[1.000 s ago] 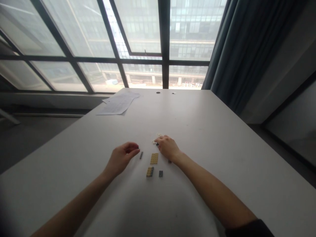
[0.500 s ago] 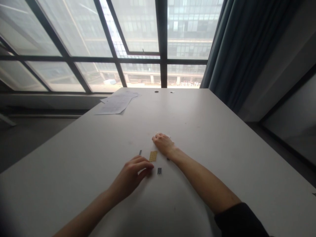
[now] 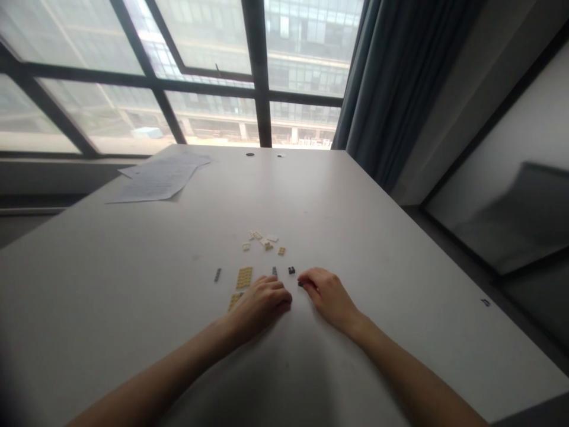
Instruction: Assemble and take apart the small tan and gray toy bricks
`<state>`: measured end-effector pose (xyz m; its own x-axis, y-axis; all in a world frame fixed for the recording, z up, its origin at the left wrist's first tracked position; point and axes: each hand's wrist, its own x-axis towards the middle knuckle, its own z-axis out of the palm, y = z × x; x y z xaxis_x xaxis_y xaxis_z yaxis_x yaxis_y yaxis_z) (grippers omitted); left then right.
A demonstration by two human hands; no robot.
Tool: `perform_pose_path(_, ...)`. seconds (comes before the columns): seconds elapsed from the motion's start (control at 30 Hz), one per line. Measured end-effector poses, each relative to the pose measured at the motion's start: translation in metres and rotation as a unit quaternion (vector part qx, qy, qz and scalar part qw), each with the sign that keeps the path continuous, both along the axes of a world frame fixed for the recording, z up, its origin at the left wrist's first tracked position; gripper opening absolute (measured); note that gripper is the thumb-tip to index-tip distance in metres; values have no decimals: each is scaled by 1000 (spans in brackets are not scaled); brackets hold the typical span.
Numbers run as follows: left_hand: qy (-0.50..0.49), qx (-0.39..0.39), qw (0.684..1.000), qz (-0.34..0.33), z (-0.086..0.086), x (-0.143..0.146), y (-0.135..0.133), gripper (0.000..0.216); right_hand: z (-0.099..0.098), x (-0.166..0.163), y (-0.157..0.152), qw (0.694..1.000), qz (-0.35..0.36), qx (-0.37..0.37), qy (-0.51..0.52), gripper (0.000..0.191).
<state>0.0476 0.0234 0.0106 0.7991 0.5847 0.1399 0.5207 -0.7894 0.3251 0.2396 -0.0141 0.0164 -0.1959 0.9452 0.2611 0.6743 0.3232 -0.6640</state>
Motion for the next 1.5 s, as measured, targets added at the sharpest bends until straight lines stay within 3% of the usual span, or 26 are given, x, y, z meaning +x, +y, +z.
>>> perform_pose_path(0.13, -2, -5, 1000, 25, 2, -4, 3, 5, -16, -4, 0, 997, 33, 16, -69, 22)
perform_pose_path(0.27, -39, 20, 997, 56, 7, -23, 0, 17, -18, -9, 5, 994, 67, 18, -91, 24)
perform_pose_path(0.33, -62, 29, 995, 70, 8, -35, -3, 13, -14, -9, 9, 997, 66, -25, -24, 22)
perform_pose_path(0.4, -80, 35, 993, 83, 8, -46, -9, 10, -9, -8, 13, 985, 52, -124, 110, 16)
perform_pose_path(0.47, -83, 42, 991, 96, 8, -52, -15, 8, -5, -8, 17, 933, 36, -239, 268, 13)
perform_pose_path(0.53, -67, 50, 992, 98, 9, -51, -21, 8, -3, -9, 19, 859, 28, -323, 396, 19)
perform_pose_path(0.6, -40, 61, 993, 93, 10, -44, -26, 9, -2, -9, 20, 806, 23, -365, 466, 23)
perform_pose_path(0.67, -11, 73, 993, 90, 12, -33, -28, 9, -2, -8, 18, 781, 18, -381, 495, 25)
perform_pose_path(0.9, 68, 154, 979, 112, 6, -1, -25, 17, -3, 3, 10, 775, -10, -359, 520, 26)
perform_pose_path(1.17, 97, 172, 978, 71, 1, 4, -20, 14, -15, 4, 9, 769, -8, -340, 541, 27)
perform_pose_path(1.4, 30, 60, 994, 82, 8, 7, -9, 10, -17, 1, 11, 762, -34, -327, 558, 28)
perform_pose_path(1.5, -124, -62, 984, 113, 17, -1, -1, 8, -14, 3, 9, 757, -39, -319, 570, 29)
